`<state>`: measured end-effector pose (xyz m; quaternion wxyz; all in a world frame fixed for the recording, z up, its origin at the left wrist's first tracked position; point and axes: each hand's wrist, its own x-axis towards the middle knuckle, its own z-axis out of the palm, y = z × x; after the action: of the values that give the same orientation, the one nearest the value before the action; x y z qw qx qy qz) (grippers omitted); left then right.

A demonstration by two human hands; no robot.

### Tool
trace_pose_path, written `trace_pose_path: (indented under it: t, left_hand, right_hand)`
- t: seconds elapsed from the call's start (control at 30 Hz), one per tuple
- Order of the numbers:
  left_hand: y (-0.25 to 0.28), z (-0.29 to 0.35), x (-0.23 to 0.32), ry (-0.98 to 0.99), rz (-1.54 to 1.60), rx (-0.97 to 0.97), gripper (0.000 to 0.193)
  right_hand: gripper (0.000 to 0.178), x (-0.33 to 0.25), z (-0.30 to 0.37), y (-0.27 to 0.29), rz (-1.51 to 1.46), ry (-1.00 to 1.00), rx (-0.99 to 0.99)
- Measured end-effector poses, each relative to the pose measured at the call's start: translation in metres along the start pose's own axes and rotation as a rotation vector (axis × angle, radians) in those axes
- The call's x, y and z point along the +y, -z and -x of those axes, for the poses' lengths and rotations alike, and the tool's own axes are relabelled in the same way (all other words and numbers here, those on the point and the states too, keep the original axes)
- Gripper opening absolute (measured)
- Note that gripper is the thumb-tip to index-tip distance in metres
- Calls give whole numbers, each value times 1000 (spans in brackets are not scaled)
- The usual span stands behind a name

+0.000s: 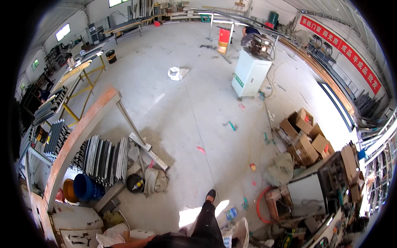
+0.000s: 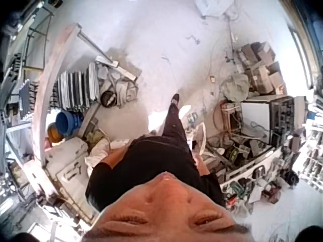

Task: The person walks through a workshop and sits on the floor to work on a window frame. They use pliers to cut a rubber seal and then press it into the frame's groove by hand, working along the edges.

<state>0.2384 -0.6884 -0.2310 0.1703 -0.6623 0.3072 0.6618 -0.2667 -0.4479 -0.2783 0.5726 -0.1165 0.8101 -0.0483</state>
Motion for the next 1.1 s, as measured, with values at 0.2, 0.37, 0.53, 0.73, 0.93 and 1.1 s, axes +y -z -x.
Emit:
trace_pose_path:
  t: [0.2,0.37,0.53,0.73,0.93,1.1]
  left_hand:
    - [66,-15,144,-16,57,114,74]
    - [159,5,288,-77,131,259,74]
    - [247,-10,417,-165,172,276,75]
    - [380,-69,507,-198,218,300,75]
    - [527,-92,590,-259,258,292,75]
    - [671,-90,679,-330,301,325,75]
  right_hand:
    - [6,-219,-102,95,1,65,76]
    - [7,-585,-203,128,-16,497,227]
    - [17,-931,-171,113,-177,841,117]
    - [15,-1178,-150,-24,-38,1167,-283]
    - [35,-1241,-222,-43,1082,977,-327]
    - [16,-1210,-311,12,604,492,-70]
